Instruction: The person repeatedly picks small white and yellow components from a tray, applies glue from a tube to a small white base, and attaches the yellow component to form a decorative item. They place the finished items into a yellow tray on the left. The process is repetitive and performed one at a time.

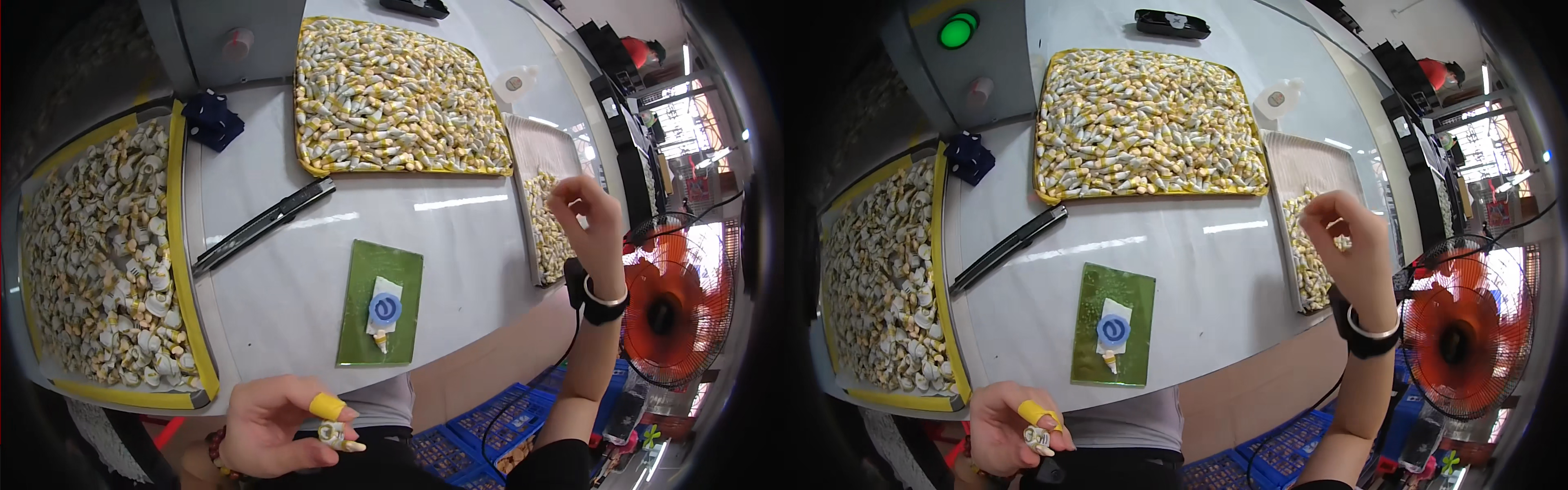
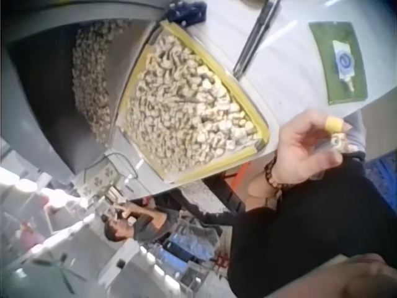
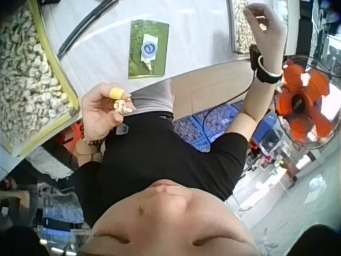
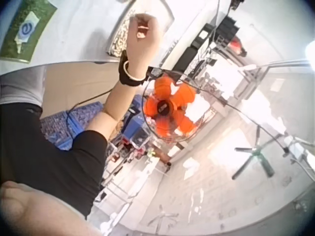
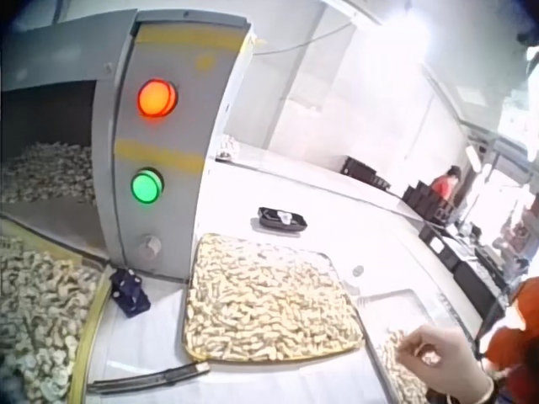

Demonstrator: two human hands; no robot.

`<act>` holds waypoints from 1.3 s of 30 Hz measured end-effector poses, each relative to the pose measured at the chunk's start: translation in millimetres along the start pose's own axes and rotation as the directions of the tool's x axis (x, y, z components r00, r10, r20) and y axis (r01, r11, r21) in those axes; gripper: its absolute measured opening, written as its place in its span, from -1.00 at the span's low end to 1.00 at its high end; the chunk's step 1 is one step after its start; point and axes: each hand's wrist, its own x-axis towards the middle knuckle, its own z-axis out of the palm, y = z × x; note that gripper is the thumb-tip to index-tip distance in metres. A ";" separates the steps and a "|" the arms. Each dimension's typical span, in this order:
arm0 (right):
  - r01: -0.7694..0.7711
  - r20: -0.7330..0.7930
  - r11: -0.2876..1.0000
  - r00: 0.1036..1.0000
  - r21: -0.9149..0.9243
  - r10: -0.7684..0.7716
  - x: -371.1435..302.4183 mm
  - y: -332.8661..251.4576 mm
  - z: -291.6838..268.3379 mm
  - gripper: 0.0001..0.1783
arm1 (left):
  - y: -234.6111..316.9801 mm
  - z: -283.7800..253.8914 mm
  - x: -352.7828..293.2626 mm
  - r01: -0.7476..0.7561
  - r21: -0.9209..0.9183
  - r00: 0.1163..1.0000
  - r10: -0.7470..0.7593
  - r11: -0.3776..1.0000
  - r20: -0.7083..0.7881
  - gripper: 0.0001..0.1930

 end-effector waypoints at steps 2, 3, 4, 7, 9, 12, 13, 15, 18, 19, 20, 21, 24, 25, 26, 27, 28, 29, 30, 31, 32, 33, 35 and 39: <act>0.154 0.091 0.986 0.983 0.069 -0.160 -5.4 -38.5 6.6 -0.88 | 1.4 -0.7 0.2 0.015 -0.007 1.000 -0.015 1.000 0.017 -0.65; 0.255 0.165 0.963 0.950 0.085 -0.266 -6.3 -57.0 13.1 -0.86 | 2.6 0.3 -1.2 0.016 -0.015 1.000 -0.016 1.000 0.012 -0.65; 0.329 0.215 0.933 0.910 0.146 -0.355 -9.8 -72.3 22.8 -0.84 | 2.6 0.2 -1.8 0.019 -0.030 1.000 -0.019 0.999 0.011 -0.65; 0.499 0.272 0.827 0.784 0.258 -0.558 -20.3 -92.9 51.1 -0.73 | 1.8 0.7 -0.4 -0.003 0.009 1.000 0.003 1.000 0.022 -0.66; 0.560 0.306 0.805 0.745 0.194 -0.592 -23.2 -94.4 60.8 -0.71 | 3.2 0.7 -1.3 -0.003 0.040 1.000 0.002 0.999 0.030 -0.66; 0.595 0.353 0.789 0.712 0.154 -0.607 -23.1 -96.1 66.7 -0.73 | 5.7 0.5 -3.9 -0.025 0.097 1.000 0.024 0.995 0.020 -0.66; 0.611 0.367 0.779 0.699 0.140 -0.614 -23.6 -96.3 66.7 -0.73 | 6.7 0.5 -4.5 -0.034 0.116 0.999 0.032 0.993 0.015 -0.66; 0.624 0.396 0.772 0.682 0.125 -0.615 -23.3 -98.3 66.6 -0.72 | 9.1 6.8 -4.2 -0.036 0.197 0.996 0.051 0.980 -0.073 -0.63; 0.623 0.435 0.775 0.671 0.108 -0.600 -23.4 -103.4 65.1 -0.66 | 9.6 5.4 -3.7 -0.067 0.290 0.991 0.098 0.955 -0.094 -0.60; 0.631 0.437 0.770 0.667 0.099 -0.603 -24.1 -105.0 64.3 -0.66 | 9.5 4.8 -3.8 -0.084 0.319 0.990 0.116 0.944 -0.080 -0.60; 0.638 0.440 0.765 0.664 0.090 -0.605 -25.0 -106.2 63.8 -0.66 | 8.4 4.1 -3.9 -0.126 0.366 0.986 0.157 0.922 -0.055 -0.60; 0.660 0.415 0.748 0.661 0.074 -0.625 -26.3 -106.3 64.0 -0.68 | 6.8 3.3 -4.0 -0.169 0.411 0.980 0.197 0.896 -0.028 -0.60; 0.691 0.331 0.719 0.664 0.071 -0.671 -29.5 -106.2 67.0 -0.70 | 8.9 7.3 -4.2 -0.201 0.511 0.969 0.245 0.836 -0.019 -0.59; 0.681 0.307 0.727 0.675 0.092 -0.671 -30.6 -107.4 63.6 -0.71 | 9.8 8.3 -4.1 -0.195 0.536 0.968 0.249 0.821 -0.029 -0.58; 0.670 0.283 0.734 0.686 0.114 -0.670 -32.1 -109.6 61.4 -0.71 | 9.5 6.4 -3.8 -0.245 0.570 0.959 0.282 0.784 0.024 -0.59; 0.628 0.184 0.737 0.717 0.248 -0.672 -35.2 -113.5 61.3 -0.72 | 8.0 3.1 -2.6 -0.294 0.600 0.947 0.311 0.744 0.079 -0.59; 0.583 0.090 0.719 0.750 0.377 -0.655 -40.0 -117.6 61.0 -0.74 | 6.8 1.0 -0.8 -0.345 0.622 0.932 0.336 0.703 0.137 -0.59; 0.538 0.000 0.678 0.783 0.500 -0.622 -44.4 -121.2 62.0 -0.75 | 8.4 0.1 2.0 -0.370 0.633 0.926 0.323 0.680 0.193 -0.59; 0.500 -0.039 0.616 0.794 0.608 -0.606 -47.4 -125.6 65.8 -0.80 | 10.6 -0.9 5.6 -0.394 0.643 0.918 0.308 0.657 0.248 -0.59; 0.420 0.007 0.671 0.844 0.611 -0.536 -51.3 -134.7 67.1 -0.81 | 12.9 -1.8 7.1 -0.417 0.652 0.909 0.289 0.634 0.300 -0.59; 0.334 0.054 0.721 0.888 0.607 -0.456 -56.1 -146.2 64.3 -0.81 | 13.0 -0.5 7.7 -0.434 0.633 0.901 0.323 0.641 0.290 -0.61; 0.244 0.100 0.763 0.922 0.599 -0.373 -58.3 -152.0 62.8 -0.79 | 11.7 1.3 8.6 -0.450 0.616 0.892 0.356 0.647 0.278 -0.62; 0.264 0.090 0.730 0.909 0.631 -0.407 -60.0 -148.3 64.2 -0.78 | 8.4 5.5 7.9 -0.465 0.613 0.881 0.403 0.638 0.249 -0.64; 0.283 0.075 0.690 0.895 0.667 -0.440 -63.7 -144.2 68.1 -0.78 | 9.0 8.3 5.4 -0.451 0.672 0.884 0.399 0.587 0.244 -0.66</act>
